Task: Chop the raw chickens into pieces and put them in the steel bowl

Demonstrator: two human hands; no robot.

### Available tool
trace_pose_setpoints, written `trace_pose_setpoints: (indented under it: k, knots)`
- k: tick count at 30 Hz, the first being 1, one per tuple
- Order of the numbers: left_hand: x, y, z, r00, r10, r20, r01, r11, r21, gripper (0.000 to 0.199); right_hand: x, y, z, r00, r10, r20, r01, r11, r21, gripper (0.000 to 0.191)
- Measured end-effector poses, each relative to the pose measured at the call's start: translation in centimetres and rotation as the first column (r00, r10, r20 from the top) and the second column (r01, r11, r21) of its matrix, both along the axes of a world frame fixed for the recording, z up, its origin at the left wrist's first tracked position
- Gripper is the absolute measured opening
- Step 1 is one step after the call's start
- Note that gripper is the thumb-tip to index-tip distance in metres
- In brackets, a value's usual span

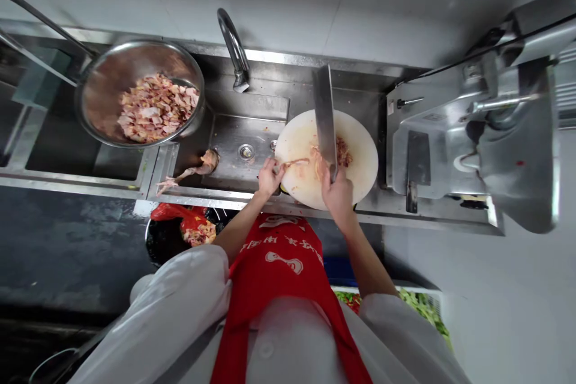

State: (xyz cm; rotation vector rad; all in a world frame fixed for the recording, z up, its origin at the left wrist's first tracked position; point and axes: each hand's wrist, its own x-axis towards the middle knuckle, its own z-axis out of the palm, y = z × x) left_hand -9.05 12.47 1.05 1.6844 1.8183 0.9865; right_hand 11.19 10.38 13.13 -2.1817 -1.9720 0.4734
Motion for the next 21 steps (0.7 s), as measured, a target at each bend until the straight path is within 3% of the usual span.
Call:
trace_pose_setpoints:
  k: [3, 5, 8, 10, 12, 14, 16, 18, 21]
  knots:
    - [0.2, -0.2, -1.1, 0.992, -0.123, -0.005, 0.123, 0.989, 0.087, 0.013, -1.9, 0.4, -2.4, 0.999, 0.022, -0.046, -0.031, 0.981, -0.193, 0.046]
    - [0.8, 0.0, -1.7, 0.981, -0.190, -0.029, 0.192, 0.975, 0.108, 0.010, -1.8, 1.1, -3.3, 0.996, 0.067, -0.064, -0.082, 0.957, -0.278, 0.042]
    - [0.9, -0.2, -2.2, 0.985, -0.175, -0.009, 0.175, 0.976, 0.132, 0.009, -0.4, 2.0, -1.8, 0.991, 0.110, -0.072, -0.121, 0.975, -0.187, 0.042]
    - [0.1, -0.9, -2.1, 0.995, -0.082, 0.048, 0.073, 0.984, 0.162, 0.008, 0.1, 2.3, 0.3, 0.995, 0.080, -0.059, -0.084, 0.994, -0.073, 0.046]
    - [-1.3, -1.8, -1.7, 0.989, 0.096, 0.112, -0.114, 0.978, 0.173, 0.011, -0.4, 2.0, 1.8, 0.998, 0.023, -0.059, -0.021, 0.999, 0.037, 0.049]
    - [-2.6, -2.3, -1.2, 0.954, 0.265, 0.144, -0.287, 0.943, 0.170, 0.013, -1.9, 1.4, 1.9, 0.997, -0.016, -0.077, 0.025, 0.993, 0.113, 0.051]
    - [-3.1, -2.3, -0.8, 0.930, 0.336, 0.149, -0.359, 0.916, 0.178, 0.015, -3.8, 0.6, 0.3, 0.996, -0.033, -0.085, 0.038, 0.997, 0.066, 0.049]
    - [-2.5, -1.7, -0.8, 0.957, 0.253, 0.139, -0.276, 0.943, 0.185, 0.014, -5.6, 0.1, -2.1, 0.996, -0.021, -0.088, 0.013, 0.996, -0.093, 0.047]
    - [0.2, -0.7, -1.3, 0.995, -0.031, 0.094, 0.016, 0.986, 0.164, 0.018, -6.2, 0.6, -4.8, 0.986, 0.020, -0.163, -0.058, 0.971, -0.231, 0.047]
